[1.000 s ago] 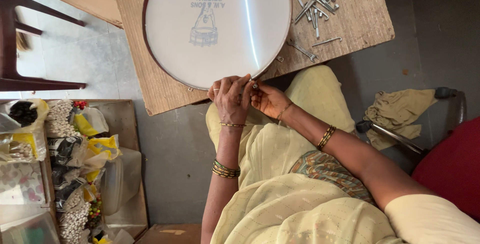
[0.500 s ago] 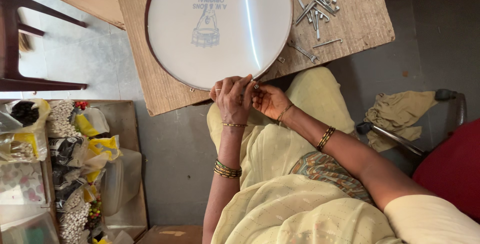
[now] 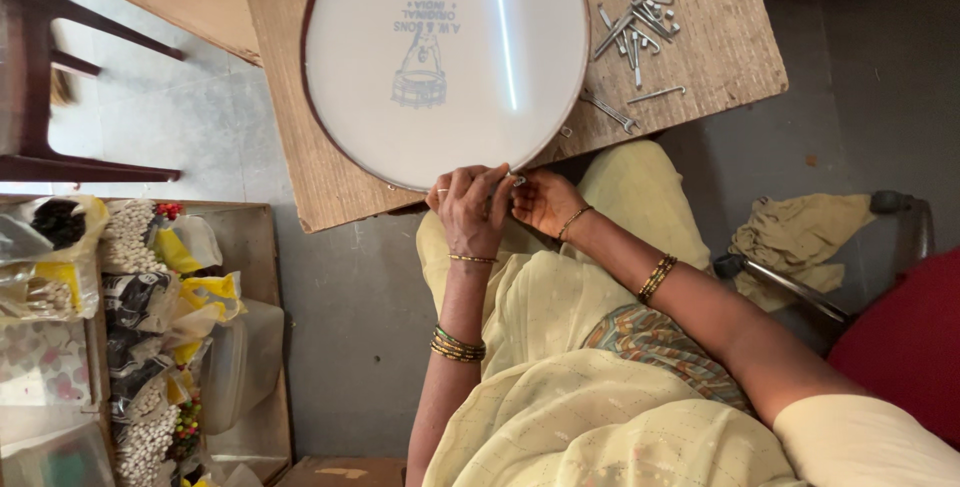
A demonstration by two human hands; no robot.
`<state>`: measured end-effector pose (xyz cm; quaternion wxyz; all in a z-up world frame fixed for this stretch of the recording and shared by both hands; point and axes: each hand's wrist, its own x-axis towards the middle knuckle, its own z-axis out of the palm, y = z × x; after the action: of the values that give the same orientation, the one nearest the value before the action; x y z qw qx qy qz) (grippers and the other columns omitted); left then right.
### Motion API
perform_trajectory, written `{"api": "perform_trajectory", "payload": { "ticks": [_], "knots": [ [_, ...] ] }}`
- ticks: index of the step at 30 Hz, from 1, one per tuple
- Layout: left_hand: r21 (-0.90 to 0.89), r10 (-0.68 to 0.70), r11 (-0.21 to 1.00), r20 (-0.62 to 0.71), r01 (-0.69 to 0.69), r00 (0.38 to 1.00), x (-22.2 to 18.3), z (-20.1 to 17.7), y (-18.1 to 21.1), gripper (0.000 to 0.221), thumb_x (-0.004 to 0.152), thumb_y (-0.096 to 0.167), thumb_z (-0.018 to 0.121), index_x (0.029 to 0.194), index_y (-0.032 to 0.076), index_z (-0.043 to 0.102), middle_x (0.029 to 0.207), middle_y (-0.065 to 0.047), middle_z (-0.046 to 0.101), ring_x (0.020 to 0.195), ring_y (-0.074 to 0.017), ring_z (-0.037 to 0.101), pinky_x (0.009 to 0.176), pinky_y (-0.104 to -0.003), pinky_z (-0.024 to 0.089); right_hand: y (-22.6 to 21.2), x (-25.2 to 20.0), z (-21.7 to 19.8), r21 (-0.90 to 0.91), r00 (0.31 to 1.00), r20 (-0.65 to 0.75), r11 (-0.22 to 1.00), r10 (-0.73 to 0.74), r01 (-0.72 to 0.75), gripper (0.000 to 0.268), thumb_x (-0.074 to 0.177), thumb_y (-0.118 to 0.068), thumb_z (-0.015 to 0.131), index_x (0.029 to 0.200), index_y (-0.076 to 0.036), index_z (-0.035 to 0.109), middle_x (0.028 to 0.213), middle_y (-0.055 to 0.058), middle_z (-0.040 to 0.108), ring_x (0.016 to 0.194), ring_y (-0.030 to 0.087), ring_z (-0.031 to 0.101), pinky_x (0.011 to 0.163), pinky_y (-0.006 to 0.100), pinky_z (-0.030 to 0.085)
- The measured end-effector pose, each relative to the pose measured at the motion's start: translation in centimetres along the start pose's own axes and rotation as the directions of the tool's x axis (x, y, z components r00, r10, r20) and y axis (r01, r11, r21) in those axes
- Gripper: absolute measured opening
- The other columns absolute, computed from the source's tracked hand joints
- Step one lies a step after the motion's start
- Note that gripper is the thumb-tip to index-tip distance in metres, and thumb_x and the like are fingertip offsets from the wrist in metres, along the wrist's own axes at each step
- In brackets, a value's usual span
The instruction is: The person places a drum head onto a snare drum shell and manually tightens several tension rods around the rim. They then turn the drum over and use a wrench to adjust hardware on the side of the shell.
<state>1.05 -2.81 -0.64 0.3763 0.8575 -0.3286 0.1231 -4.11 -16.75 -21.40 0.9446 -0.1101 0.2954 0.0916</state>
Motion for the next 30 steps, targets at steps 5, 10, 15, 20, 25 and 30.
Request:
{"api": "perform_trajectory", "payload": {
  "ticks": [5,10,15,20,25,30],
  "knots": [
    [0.053,0.021,0.998,-0.020,-0.020,1.000,-0.7,-0.2,0.3,0.018,0.086,0.027,0.082,0.103,0.022,0.078,0.097,0.004,0.067,0.098,-0.0195,0.060,0.093,-0.038,0.039,-3.1,0.7,-2.6,-0.083,0.996,-0.074,0.994,0.059,-0.065,0.030,0.099,-0.038,0.063,0.082,-0.013,0.061,0.070,0.004,0.062,0.061,0.021,0.060,0.059,0.039,0.055],
    [0.065,0.016,0.998,-0.016,-0.015,1.000,-0.4,-0.8,0.6,0.016,0.087,0.029,0.081,0.102,0.022,0.079,0.095,0.004,0.067,0.097,-0.0195,0.059,0.094,-0.039,0.037,-10.1,-0.7,-5.8,-0.204,0.942,-0.287,0.972,-0.173,0.117,0.026,0.101,-0.036,0.058,0.087,-0.014,0.060,0.074,0.008,0.064,0.061,0.022,0.059,0.055,0.039,0.052],
    [0.036,0.002,0.999,-0.009,-0.002,1.000,0.9,-1.0,0.8,0.014,0.090,0.028,0.079,0.101,0.020,0.079,0.095,0.004,0.068,0.097,-0.0190,0.060,0.097,-0.038,0.038,-18.6,-1.5,-7.4,-0.478,0.768,-0.278,0.776,-0.577,0.411,0.022,0.106,-0.024,0.060,0.093,-0.007,0.062,0.073,0.006,0.064,0.055,0.015,0.057,0.047,0.032,0.047],
    [0.049,0.034,0.998,-0.014,-0.033,0.999,1.7,-1.2,1.3,0.015,0.089,0.028,0.079,0.101,0.020,0.079,0.096,0.003,0.069,0.096,-0.0193,0.059,0.095,-0.037,0.038,-21.7,-3.6,-4.9,-0.744,0.515,-0.362,0.573,-0.777,0.342,0.012,0.100,-0.013,0.066,0.091,-0.003,0.068,0.072,0.004,0.064,0.055,0.010,0.058,0.043,0.026,0.048],
    [0.058,0.026,0.998,0.014,-0.027,1.000,1.9,-1.2,1.4,0.015,0.088,0.028,0.080,0.101,0.021,0.079,0.094,0.004,0.070,0.095,-0.0186,0.060,0.095,-0.036,0.037,-22.2,-4.8,-4.6,-0.811,0.497,-0.376,0.537,-0.782,0.231,0.007,0.096,-0.008,0.066,0.097,-0.005,0.072,0.075,0.004,0.068,0.057,0.009,0.063,0.045,0.025,0.052],
    [0.075,0.037,0.996,0.003,-0.037,0.999,2.0,-1.0,1.5,0.016,0.088,0.028,0.080,0.103,0.021,0.079,0.095,0.004,0.070,0.095,-0.0176,0.060,0.096,-0.035,0.038,-21.6,-4.9,-3.3,-0.873,0.431,-0.224,0.377,-0.874,0.310,0.025,0.093,-0.007,0.070,0.117,-0.007,0.065,0.080,0.004,0.068,0.057,0.009,0.060,0.044,0.026,0.046]
  ]
}}
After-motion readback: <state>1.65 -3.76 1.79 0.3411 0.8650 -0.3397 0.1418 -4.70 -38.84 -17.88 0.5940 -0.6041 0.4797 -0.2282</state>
